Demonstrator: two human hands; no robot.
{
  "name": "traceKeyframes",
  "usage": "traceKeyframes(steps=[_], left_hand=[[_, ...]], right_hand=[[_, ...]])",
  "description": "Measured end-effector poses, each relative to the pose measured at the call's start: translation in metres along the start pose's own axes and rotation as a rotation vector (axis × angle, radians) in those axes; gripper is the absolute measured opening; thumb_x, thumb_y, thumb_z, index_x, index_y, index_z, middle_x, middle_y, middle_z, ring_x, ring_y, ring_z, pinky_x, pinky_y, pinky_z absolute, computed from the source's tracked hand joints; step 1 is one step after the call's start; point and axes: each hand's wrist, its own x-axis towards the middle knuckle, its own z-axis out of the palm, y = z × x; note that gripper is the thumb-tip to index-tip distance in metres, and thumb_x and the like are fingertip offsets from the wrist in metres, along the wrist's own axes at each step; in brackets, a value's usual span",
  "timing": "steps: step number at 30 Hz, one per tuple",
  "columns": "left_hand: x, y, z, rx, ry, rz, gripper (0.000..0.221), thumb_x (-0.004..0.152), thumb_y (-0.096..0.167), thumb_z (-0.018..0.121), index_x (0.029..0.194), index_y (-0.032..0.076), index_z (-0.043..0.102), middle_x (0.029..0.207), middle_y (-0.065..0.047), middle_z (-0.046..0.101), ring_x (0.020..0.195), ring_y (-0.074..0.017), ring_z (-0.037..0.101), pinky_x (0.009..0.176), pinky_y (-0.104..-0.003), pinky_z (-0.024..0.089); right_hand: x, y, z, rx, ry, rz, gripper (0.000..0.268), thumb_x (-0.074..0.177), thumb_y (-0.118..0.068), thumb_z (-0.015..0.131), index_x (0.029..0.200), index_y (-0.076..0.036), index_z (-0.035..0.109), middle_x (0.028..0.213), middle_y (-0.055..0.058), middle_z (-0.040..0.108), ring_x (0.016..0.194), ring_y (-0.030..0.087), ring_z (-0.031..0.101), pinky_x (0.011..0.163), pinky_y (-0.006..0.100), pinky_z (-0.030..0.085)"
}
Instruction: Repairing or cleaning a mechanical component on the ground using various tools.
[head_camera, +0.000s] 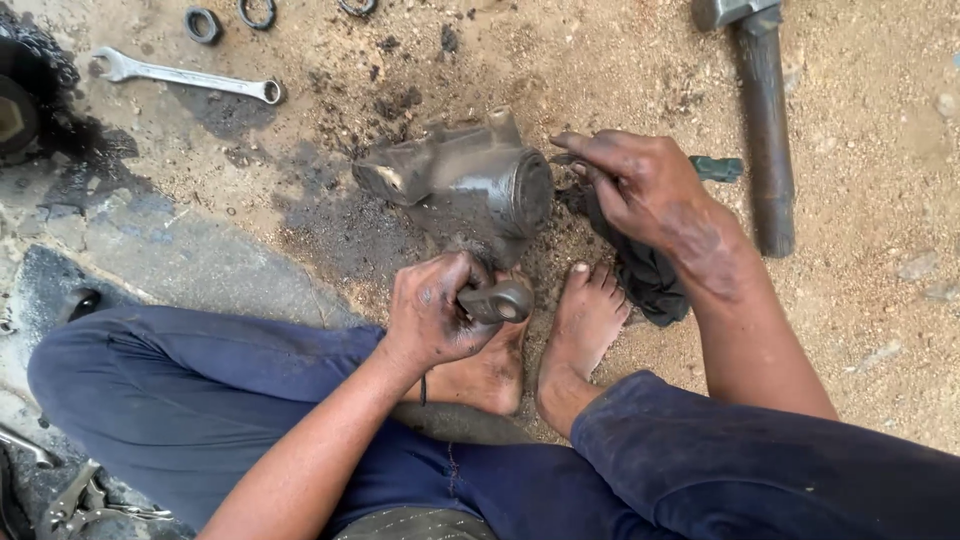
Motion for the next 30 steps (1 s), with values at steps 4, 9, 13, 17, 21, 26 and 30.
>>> traceKeyframes(steps=[4,9,13,17,21,26,30], left_hand=[[0.001,-0.002,0.0,-0.007,-0.036,-0.023,0.043,0.077,0.043,0.086,0.083,0.012,0.058,0.07,-0.005,0.062,0.064,-0.0255,0.068,0.059,-0.04,0.052],[-0.001,-0.004,0.0,-0.009,-0.051,0.001,0.045,0.076,0.048,0.086,0.086,0.011,0.06,0.073,-0.006,0.063,0.068,-0.027,0.069,0.061,-0.041,0.053],[-0.001,-0.004,0.0,-0.011,-0.049,0.002,0.042,0.076,0.043,0.085,0.087,0.011,0.061,0.075,-0.007,0.063,0.071,-0.0278,0.068,0.063,-0.041,0.053],[-0.001,-0.005,0.001,-0.009,-0.053,0.006,0.04,0.074,0.04,0.084,0.086,0.011,0.06,0.074,-0.007,0.062,0.07,-0.0268,0.069,0.063,-0.041,0.053],[-0.001,-0.002,0.006,-0.031,-0.046,-0.025,0.039,0.075,0.038,0.084,0.085,0.012,0.058,0.074,-0.005,0.063,0.071,-0.0255,0.069,0.063,-0.041,0.053],[-0.007,-0.011,0.009,-0.002,-0.062,0.031,0.046,0.063,0.034,0.08,0.098,0.013,0.058,0.077,-0.007,0.062,0.078,-0.0332,0.067,0.068,-0.048,0.051],[-0.01,-0.012,0.021,0.021,0.016,-0.006,0.038,0.075,0.036,0.078,0.099,0.017,0.056,0.082,-0.004,0.062,0.082,-0.0274,0.069,0.071,-0.044,0.053]], right_hand=[[0.021,-0.013,-0.008,0.006,-0.062,0.005,0.019,0.1,0.0,0.067,0.116,-0.006,0.075,0.097,0.012,0.077,0.073,0.018,0.074,0.058,0.029,0.062],[0.032,-0.045,-0.021,-0.303,-0.144,-0.034,0.024,0.088,0.0,0.066,0.108,-0.007,0.077,0.089,0.012,0.076,0.072,0.024,0.075,0.06,0.037,0.063],[0.037,-0.066,-0.027,-0.458,-0.331,0.023,0.029,0.093,0.004,0.06,0.114,-0.009,0.075,0.083,0.015,0.074,0.064,0.023,0.073,0.052,0.036,0.062],[0.029,-0.079,-0.024,-0.559,-0.485,0.029,0.033,0.098,0.006,0.056,0.124,-0.009,0.071,0.08,0.017,0.072,0.057,0.02,0.072,0.041,0.035,0.059],[0.008,-0.079,-0.026,-0.537,-0.453,-0.034,0.033,0.091,-0.009,0.065,0.124,-0.012,0.071,0.083,0.013,0.071,0.065,0.023,0.073,0.054,0.038,0.061],[-0.002,-0.066,-0.023,-0.606,-0.71,0.138,0.063,0.078,-0.04,0.073,0.139,-0.028,0.063,0.091,0.006,0.066,0.07,0.026,0.07,0.058,0.041,0.06],[0.004,-0.046,-0.015,-0.509,-0.498,0.109,0.04,0.088,-0.021,0.067,0.128,-0.025,0.07,0.087,0.003,0.072,0.065,0.025,0.071,0.058,0.041,0.059]])
